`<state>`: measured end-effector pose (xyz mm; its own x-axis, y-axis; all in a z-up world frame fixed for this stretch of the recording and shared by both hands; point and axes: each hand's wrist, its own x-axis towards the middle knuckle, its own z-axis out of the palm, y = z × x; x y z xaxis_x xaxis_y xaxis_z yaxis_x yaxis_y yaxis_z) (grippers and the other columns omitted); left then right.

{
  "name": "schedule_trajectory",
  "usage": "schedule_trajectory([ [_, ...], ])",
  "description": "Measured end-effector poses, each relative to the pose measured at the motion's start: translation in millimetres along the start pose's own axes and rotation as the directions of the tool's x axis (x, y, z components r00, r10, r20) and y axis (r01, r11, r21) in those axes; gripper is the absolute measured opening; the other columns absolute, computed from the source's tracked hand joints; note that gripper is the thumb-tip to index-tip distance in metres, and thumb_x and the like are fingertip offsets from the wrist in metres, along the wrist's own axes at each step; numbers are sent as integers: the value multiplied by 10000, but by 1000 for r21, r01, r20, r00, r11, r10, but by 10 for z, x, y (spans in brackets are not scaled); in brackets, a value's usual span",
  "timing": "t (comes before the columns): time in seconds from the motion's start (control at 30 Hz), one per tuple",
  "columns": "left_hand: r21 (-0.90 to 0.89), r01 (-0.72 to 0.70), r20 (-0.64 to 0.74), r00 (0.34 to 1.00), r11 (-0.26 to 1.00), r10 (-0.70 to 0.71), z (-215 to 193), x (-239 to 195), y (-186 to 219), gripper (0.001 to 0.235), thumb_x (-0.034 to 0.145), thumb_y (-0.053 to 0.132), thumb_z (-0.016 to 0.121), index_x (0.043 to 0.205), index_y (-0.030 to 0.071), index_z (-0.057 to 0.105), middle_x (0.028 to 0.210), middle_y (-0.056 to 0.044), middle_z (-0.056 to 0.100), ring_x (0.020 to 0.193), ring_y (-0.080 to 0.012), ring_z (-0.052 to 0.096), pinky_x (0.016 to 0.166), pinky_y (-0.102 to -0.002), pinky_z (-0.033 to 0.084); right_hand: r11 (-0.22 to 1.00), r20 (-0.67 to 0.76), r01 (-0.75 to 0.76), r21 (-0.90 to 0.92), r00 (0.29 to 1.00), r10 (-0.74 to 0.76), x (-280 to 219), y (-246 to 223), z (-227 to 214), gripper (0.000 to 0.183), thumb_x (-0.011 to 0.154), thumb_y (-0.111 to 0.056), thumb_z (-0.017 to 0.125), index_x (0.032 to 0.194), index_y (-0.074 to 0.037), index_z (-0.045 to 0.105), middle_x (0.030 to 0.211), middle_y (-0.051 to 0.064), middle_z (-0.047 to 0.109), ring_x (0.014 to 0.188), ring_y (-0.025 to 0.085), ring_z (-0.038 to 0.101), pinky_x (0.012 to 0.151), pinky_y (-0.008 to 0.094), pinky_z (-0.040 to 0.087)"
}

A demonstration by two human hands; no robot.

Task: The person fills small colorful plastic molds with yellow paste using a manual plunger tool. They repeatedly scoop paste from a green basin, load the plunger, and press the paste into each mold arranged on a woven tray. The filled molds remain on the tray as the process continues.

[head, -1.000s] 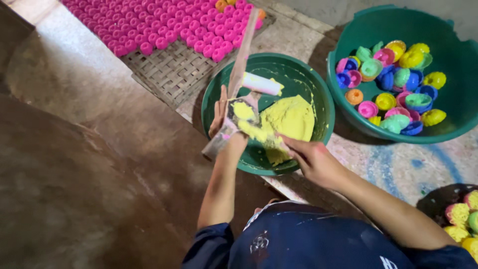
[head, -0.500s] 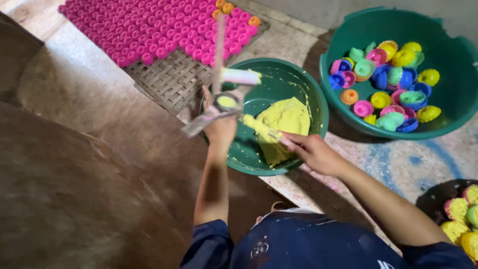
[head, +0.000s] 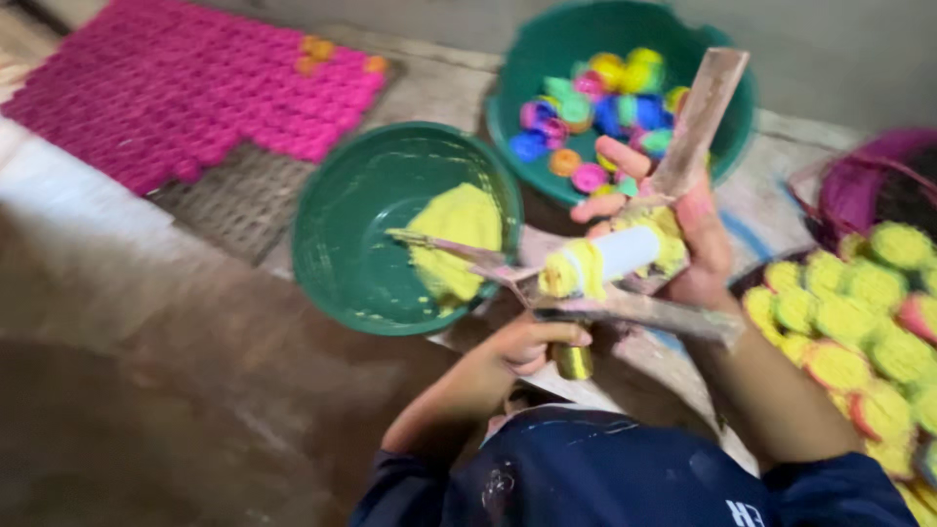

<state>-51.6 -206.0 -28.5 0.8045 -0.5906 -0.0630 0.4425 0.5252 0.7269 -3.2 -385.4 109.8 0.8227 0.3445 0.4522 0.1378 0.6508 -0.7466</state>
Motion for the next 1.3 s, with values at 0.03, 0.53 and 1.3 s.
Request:
schedule_trajectory([
  [0.03,134,19,-1,1000,991,-19,162,4,-5,588,792,-30,741,1344,82,570,1207,-55,669,1109,-191,653,911,-361,574,996,1,-20,-84,1000,20,-132,-282,-49,839,1041,-446,622,1618,-53,157,1635,269,407,1156,381,661,854,501,595],
  [0.53,928,-287,340,913,236,-226,2245,528,-389,312,852,357,759,1054,129,694,991,-117,751,904,-292,731,773,-395,560,-15,436,439,-899,887,-151,-2443,-1970,-185,464,1043,-301,541,1460,-144,408,1297,327,633,1143,492,711,915,503,624],
  [1.3,819,-180,460,773,544,-437,2510,944,-1152,641,726,299,866,1290,75,659,1240,-83,721,1136,-192,682,990,-378,542,682,-161,-703,-204,711,685,-3957,-2212,-930,986,964,-698,557,1563,69,396,1579,220,494,1461,329,456,1230,452,367],
])
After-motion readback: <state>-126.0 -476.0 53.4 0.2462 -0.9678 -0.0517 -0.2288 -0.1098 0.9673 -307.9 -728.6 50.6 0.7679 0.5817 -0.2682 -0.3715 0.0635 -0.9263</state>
